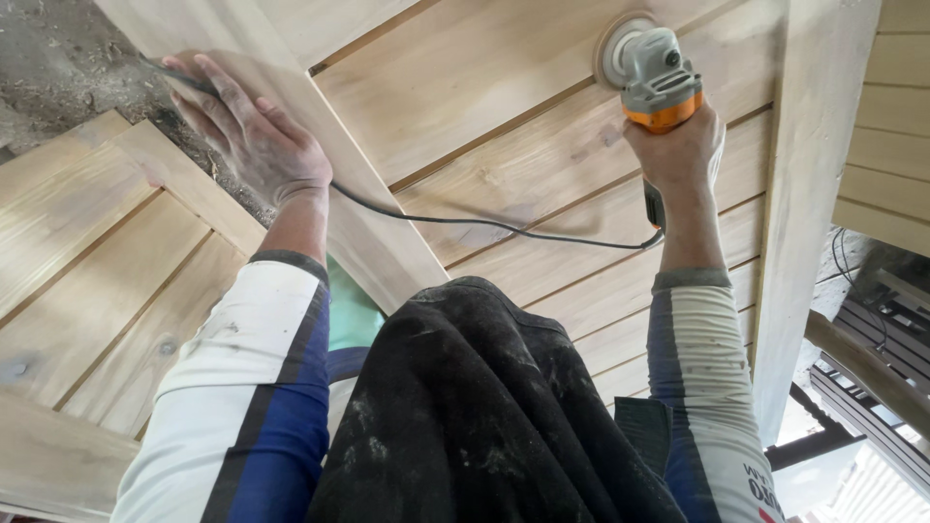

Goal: The person uses an angle grinder with a sanding disc to sand the surface and panel grooves of a wooden door.

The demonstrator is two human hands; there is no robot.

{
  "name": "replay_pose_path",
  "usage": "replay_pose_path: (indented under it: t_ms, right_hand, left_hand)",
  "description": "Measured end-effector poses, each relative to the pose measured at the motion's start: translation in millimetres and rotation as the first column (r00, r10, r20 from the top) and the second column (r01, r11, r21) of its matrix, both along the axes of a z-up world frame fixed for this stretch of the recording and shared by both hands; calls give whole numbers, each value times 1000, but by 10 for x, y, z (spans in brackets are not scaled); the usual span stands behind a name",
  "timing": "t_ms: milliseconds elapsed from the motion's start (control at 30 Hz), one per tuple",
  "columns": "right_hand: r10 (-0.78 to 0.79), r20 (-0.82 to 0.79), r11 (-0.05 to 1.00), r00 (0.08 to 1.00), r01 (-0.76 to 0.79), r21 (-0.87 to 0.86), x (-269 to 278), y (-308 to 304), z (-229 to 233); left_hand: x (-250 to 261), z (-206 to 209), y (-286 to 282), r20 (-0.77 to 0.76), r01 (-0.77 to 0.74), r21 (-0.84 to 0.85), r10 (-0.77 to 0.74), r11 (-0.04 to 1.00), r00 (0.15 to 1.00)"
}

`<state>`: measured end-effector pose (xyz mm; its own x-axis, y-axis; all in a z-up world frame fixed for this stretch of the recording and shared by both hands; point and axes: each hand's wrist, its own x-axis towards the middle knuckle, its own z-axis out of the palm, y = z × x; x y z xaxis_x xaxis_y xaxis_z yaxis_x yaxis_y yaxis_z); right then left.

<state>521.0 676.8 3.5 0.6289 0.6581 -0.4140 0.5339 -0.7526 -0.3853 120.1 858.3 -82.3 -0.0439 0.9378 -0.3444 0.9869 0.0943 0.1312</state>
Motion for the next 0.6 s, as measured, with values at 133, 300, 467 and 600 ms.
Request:
replay_pose_path:
  t_ms: [133, 300, 467, 600]
  right_hand:
    - [-20, 0, 997, 1000, 20, -80, 136, 59, 7]
    - [-42, 42, 995, 998, 46, -84, 292, 67, -70]
    - [-59, 37, 997, 998, 61, -47, 524, -11, -163]
    - [-128, 59, 990, 990, 131, -53, 674, -36, -253]
  left_hand:
    - [14, 44, 26, 6, 10, -7, -10, 1000, 1000]
    - [14, 146, 9, 49, -9, -22, 10, 1000, 999]
    - [45, 139, 8, 64, -12, -4, 12, 1000, 998]
    - [29, 121, 15, 77, -14, -23, 16, 1000, 997]
